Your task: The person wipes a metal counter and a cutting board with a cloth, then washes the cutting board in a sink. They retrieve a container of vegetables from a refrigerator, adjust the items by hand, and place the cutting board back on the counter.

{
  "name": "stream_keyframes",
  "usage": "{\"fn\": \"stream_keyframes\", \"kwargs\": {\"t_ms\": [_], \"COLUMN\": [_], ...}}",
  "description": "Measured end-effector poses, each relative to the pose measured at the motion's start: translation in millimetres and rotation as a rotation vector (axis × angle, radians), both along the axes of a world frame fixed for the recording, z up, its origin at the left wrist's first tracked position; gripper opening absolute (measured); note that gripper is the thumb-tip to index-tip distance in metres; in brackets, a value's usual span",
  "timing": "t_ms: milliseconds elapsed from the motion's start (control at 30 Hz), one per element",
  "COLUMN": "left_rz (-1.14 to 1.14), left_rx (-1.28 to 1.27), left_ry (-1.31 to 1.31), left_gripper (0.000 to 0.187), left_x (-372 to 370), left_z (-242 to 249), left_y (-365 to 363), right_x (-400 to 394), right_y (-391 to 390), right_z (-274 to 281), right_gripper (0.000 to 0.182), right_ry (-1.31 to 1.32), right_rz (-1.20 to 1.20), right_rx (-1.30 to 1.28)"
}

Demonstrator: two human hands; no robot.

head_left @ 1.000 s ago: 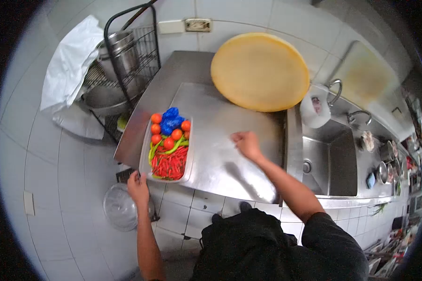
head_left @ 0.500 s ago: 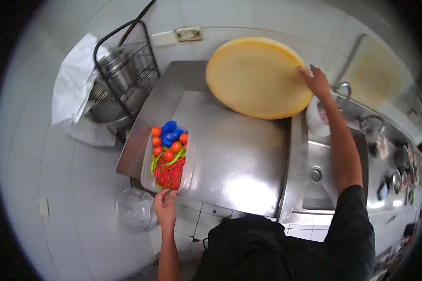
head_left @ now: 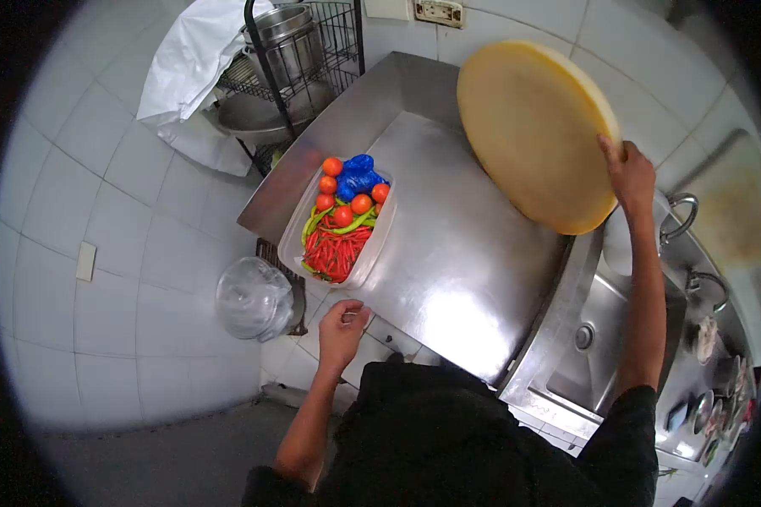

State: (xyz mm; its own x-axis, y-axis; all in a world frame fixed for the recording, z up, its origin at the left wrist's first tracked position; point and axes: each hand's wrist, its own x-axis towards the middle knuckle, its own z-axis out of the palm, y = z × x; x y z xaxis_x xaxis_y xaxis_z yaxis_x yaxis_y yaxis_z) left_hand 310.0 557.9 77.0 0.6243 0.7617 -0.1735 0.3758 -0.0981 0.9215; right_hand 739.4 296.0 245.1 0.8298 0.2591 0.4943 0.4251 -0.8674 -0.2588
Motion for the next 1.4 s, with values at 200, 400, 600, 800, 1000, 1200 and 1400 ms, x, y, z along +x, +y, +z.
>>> {"fn": "stream_keyframes", "kwargs": {"t_ms": [200,400,600,800,1000,1200,1400], "left_rz": [-0.065,0.269,0.145,0.014,0.043,0.002,-0.005], "left_rx": [-0.106,-0.658,-1.07,-1.215,-1.182,-1.17,-1.193], "left_ry": [-0.09,-0.122,-0.166,-0.157,-0.135,-0.196,-0.201], "left_gripper": [0.019,0.058,0.079,0.064,0.029,0.028,0.048], "left_x": [-16.8,-60.5,-37.2,-4.8,2.8,1.8,-0.7], "left_z": [-4.2,-40.9,-46.3,-72.7,-72.5,-70.7,-77.9], "left_y": [34.8,111.5,170.8,193.2,193.6,193.6,203.0], "right_x": [-52.4,-141.1,-215.8,-279.6,-333.5,-369.3,-392.7], "right_y": [18.8,47.8,55.5,30.2,47.1,92.7,98.4], "right_z": [0.3,-3.1,-5.5,-76.4,-156.8,-189.6,-220.5], "right_gripper": [0.068,0.067,0.061,0.036,0.031,0.03,0.035], "right_ry": [-0.125,-0.018,0.162,0.354,0.498,0.635,0.839], "right_rz": [-0.068,-0.362,-0.454,-0.531,-0.578,-0.572,-0.505], "right_rx": [-0.084,-0.091,0.204,0.911,1.387,1.562,1.651]}}
